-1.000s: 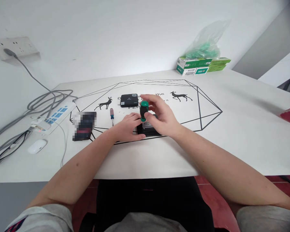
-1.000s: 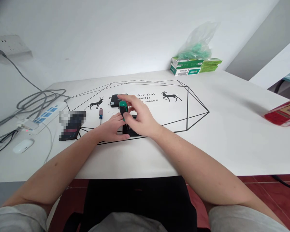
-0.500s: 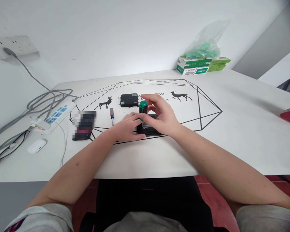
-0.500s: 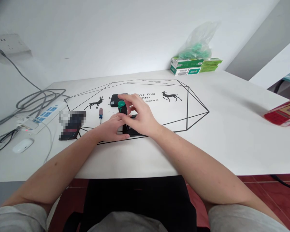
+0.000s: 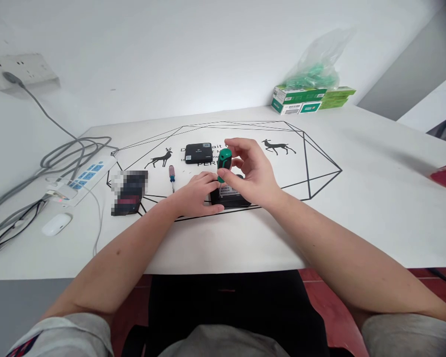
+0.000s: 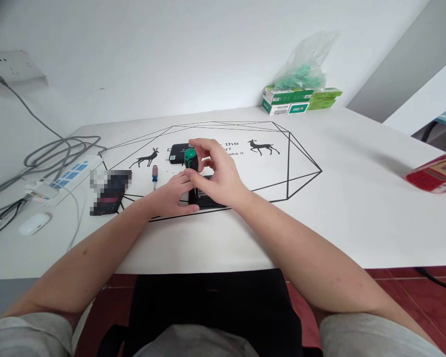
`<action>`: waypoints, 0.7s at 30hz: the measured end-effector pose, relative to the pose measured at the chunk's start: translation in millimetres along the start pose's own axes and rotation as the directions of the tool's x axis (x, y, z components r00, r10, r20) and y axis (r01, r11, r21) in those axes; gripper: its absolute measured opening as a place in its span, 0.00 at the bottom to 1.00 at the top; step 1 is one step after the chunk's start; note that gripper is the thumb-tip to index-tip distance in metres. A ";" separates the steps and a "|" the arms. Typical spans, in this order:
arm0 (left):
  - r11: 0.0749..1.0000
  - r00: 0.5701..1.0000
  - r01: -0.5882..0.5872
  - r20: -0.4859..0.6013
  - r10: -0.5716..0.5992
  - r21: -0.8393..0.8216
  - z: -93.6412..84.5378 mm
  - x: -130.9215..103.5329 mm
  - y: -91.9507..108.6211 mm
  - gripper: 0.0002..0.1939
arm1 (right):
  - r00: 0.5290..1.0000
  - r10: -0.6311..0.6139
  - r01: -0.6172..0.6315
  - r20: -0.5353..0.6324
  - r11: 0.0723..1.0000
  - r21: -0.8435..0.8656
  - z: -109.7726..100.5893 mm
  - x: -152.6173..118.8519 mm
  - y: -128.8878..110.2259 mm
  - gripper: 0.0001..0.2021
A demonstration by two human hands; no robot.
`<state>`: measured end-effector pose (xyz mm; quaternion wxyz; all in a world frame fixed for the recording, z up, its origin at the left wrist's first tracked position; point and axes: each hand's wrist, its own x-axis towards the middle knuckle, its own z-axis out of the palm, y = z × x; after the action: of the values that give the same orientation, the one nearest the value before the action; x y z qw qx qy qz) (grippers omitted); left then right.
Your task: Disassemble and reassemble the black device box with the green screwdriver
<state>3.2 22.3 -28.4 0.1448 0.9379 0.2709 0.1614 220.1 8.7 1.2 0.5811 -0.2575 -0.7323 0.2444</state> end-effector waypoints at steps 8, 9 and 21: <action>1.000 1.000 -0.005 0.004 0.005 0.019 -1.8 0.9 2.2 0.31 | 0.994 -0.004 0.001 0.111 1.000 0.023 -1.6 -2.3 1.5 0.21; 1.000 1.000 -0.003 0.006 0.003 0.019 -1.9 1.0 2.2 0.31 | 0.992 -0.014 0.009 0.129 0.999 0.043 -2.2 -1.9 1.4 0.21; 1.000 1.000 -0.015 -0.006 0.016 0.015 0.4 -0.3 -1.0 0.32 | 0.996 -0.048 0.051 0.073 0.998 -0.038 0.5 0.6 -2.8 0.23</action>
<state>2.7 22.9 -29.2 0.1357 0.9405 0.2652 0.1632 219.3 7.0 3.3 0.5550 -0.2419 -0.7637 0.2241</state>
